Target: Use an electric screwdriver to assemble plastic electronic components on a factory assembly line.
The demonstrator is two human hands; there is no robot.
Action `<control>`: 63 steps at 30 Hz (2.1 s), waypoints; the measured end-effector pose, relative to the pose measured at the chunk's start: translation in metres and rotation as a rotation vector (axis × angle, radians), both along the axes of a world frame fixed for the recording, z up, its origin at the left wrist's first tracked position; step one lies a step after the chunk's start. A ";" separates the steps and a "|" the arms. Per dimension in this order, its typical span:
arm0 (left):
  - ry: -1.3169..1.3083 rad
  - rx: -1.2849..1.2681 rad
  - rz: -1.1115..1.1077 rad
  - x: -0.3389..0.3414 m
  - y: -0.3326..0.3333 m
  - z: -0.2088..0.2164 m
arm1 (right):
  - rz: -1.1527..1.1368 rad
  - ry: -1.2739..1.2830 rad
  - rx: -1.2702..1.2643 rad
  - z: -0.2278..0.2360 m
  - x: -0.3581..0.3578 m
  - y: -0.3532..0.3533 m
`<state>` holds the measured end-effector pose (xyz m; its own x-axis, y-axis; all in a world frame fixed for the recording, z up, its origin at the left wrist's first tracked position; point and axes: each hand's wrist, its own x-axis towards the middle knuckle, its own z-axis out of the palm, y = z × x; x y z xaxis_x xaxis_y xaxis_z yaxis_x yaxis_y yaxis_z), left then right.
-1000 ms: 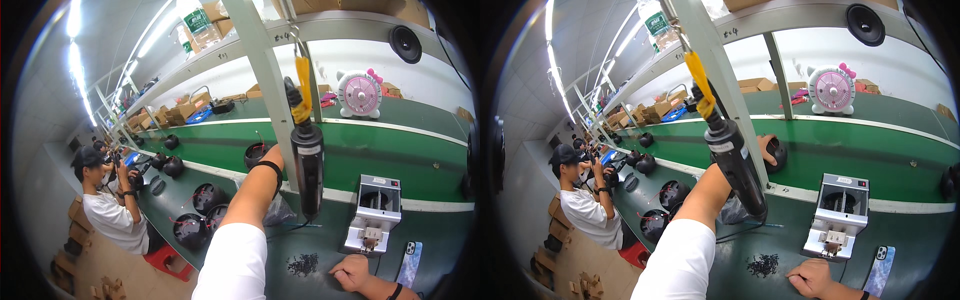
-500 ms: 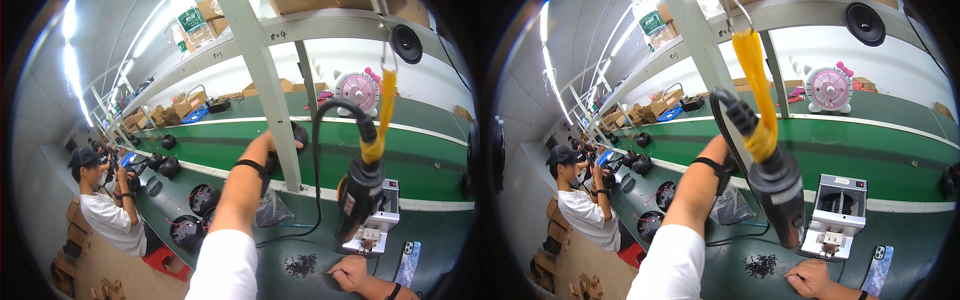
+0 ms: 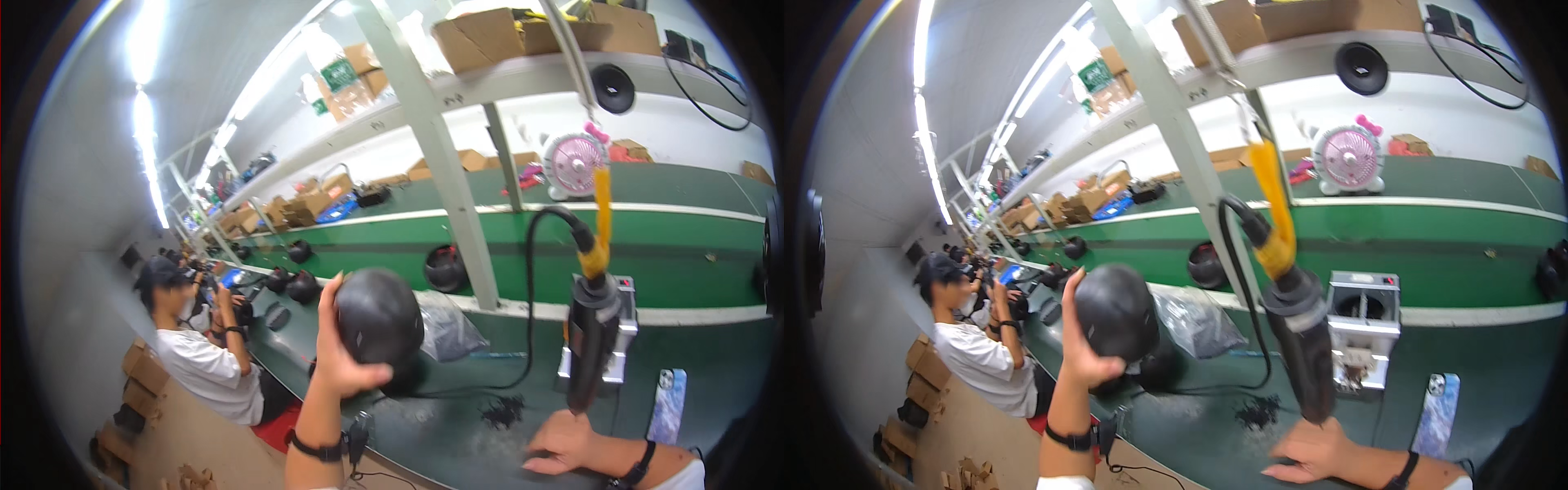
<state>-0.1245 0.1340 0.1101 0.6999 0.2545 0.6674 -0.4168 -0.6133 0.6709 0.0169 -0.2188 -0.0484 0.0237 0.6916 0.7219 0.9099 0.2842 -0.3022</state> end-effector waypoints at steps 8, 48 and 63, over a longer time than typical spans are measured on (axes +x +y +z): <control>0.049 -0.910 -0.660 -0.027 -0.170 -0.146 | 0.185 0.572 0.104 0.037 -0.038 0.012; -0.083 -0.501 -0.055 0.035 -0.137 -0.031 | -0.084 0.328 -0.416 0.090 0.003 -0.010; -0.088 -0.686 -0.010 0.060 -0.095 -0.117 | -0.022 0.187 -0.529 0.096 -0.001 -0.007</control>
<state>-0.0650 0.0390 -0.0066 0.6553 0.6329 0.4124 -0.4906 -0.0584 0.8694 0.0163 -0.2254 0.0472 0.1368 0.9563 0.2584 0.8313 0.0311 -0.5550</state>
